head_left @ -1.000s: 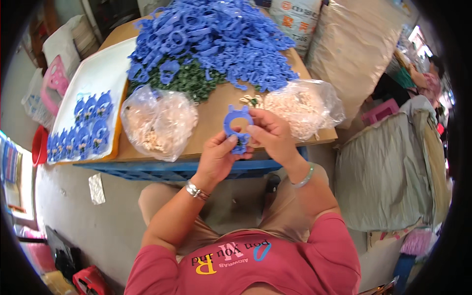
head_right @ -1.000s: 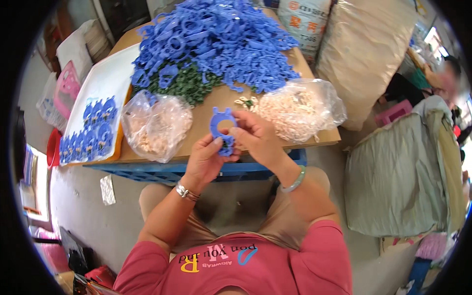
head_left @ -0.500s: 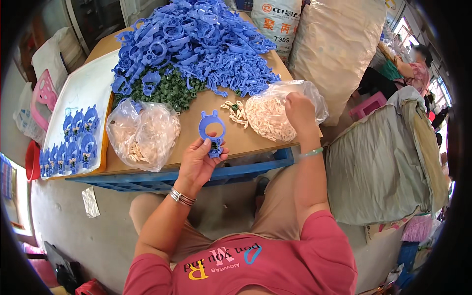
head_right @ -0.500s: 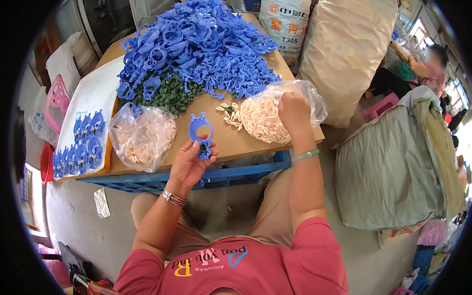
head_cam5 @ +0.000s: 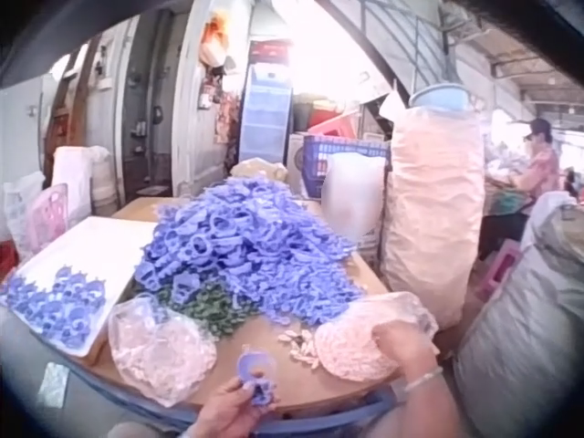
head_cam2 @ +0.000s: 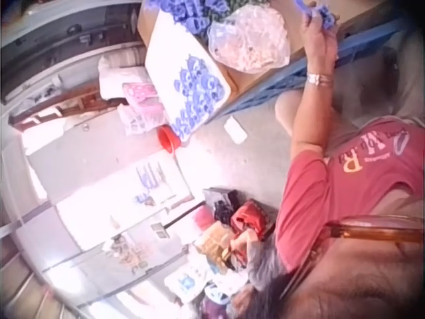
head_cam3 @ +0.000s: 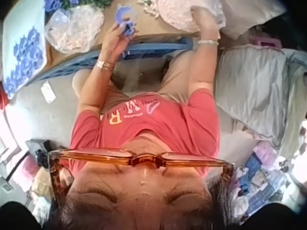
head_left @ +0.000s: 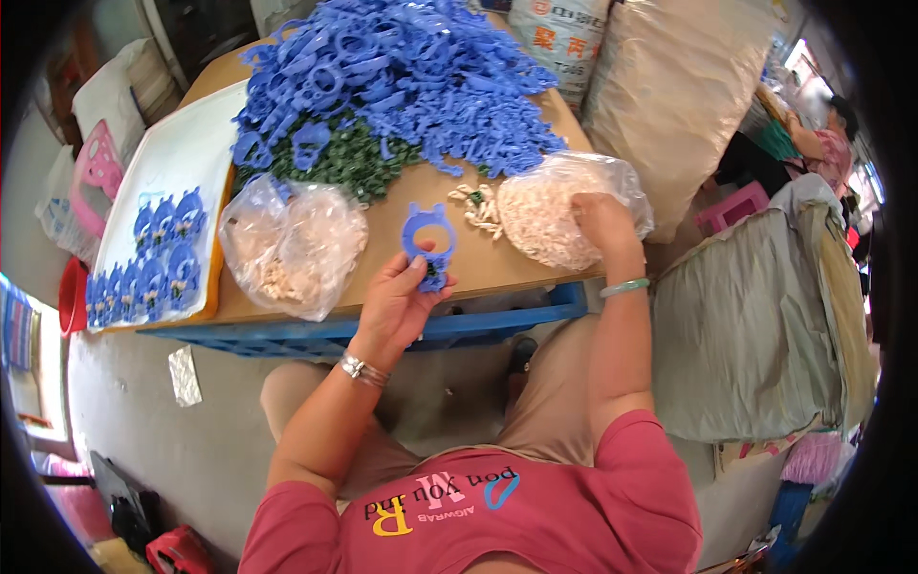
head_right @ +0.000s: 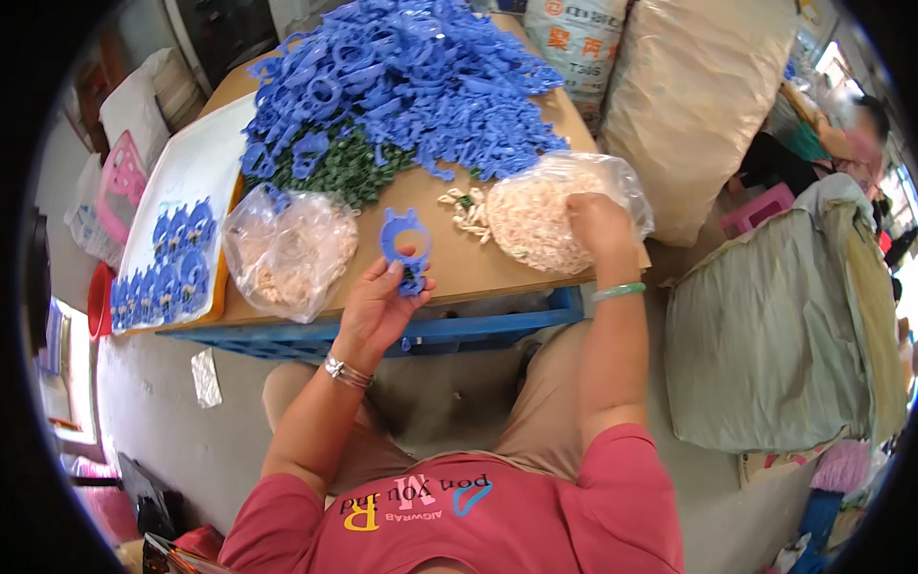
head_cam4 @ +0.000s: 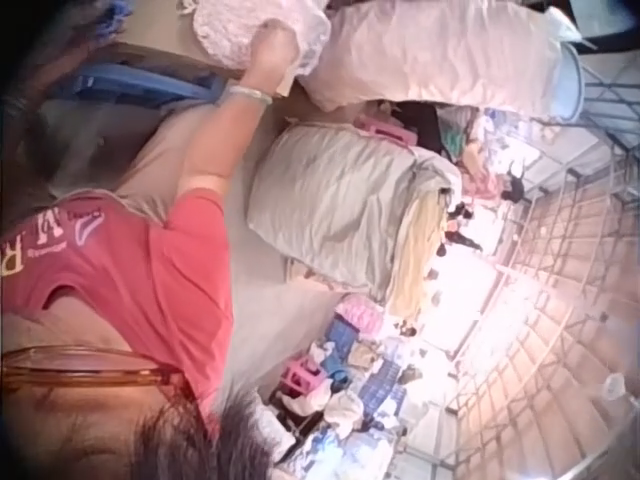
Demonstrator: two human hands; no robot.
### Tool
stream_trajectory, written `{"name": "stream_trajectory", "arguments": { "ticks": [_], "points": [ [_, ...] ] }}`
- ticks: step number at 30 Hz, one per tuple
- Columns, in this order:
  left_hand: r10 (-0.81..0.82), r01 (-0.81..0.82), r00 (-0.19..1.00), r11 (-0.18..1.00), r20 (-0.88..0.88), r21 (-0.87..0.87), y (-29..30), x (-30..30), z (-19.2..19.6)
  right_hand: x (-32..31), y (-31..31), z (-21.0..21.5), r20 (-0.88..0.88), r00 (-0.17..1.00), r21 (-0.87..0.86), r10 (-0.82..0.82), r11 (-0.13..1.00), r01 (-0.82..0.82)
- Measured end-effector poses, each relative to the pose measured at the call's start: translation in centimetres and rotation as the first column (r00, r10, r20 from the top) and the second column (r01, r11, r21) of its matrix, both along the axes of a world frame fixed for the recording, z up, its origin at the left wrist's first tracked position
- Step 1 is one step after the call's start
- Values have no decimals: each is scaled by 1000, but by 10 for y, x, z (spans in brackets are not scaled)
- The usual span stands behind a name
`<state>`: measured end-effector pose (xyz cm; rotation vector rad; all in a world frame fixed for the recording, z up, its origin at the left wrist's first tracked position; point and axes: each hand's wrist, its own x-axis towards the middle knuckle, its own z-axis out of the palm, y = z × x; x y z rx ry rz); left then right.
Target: Assembling small plastic toy components and placing them on a tray.
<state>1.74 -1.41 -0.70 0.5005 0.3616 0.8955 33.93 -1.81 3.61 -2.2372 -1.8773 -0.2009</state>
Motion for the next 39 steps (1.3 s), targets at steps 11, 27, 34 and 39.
{"name": "stream_trajectory", "arguments": {
  "ticks": [11,27,34,39],
  "points": [
    [-14,19,997,998,73,-59,-5,-1,11,-7,0,5,15,993,2,-114,993,114],
    [-29,30,999,998,-24,48,5,-1,4,-2,-4,10,-241,955,436,174,898,-54],
    [-35,37,998,998,-46,48,2,-3,3,-13,-21,17,-583,778,441,233,895,63],
    [-47,51,998,995,-42,91,4,0,6,-15,-28,21,-700,605,510,378,859,53]
  ]
}}
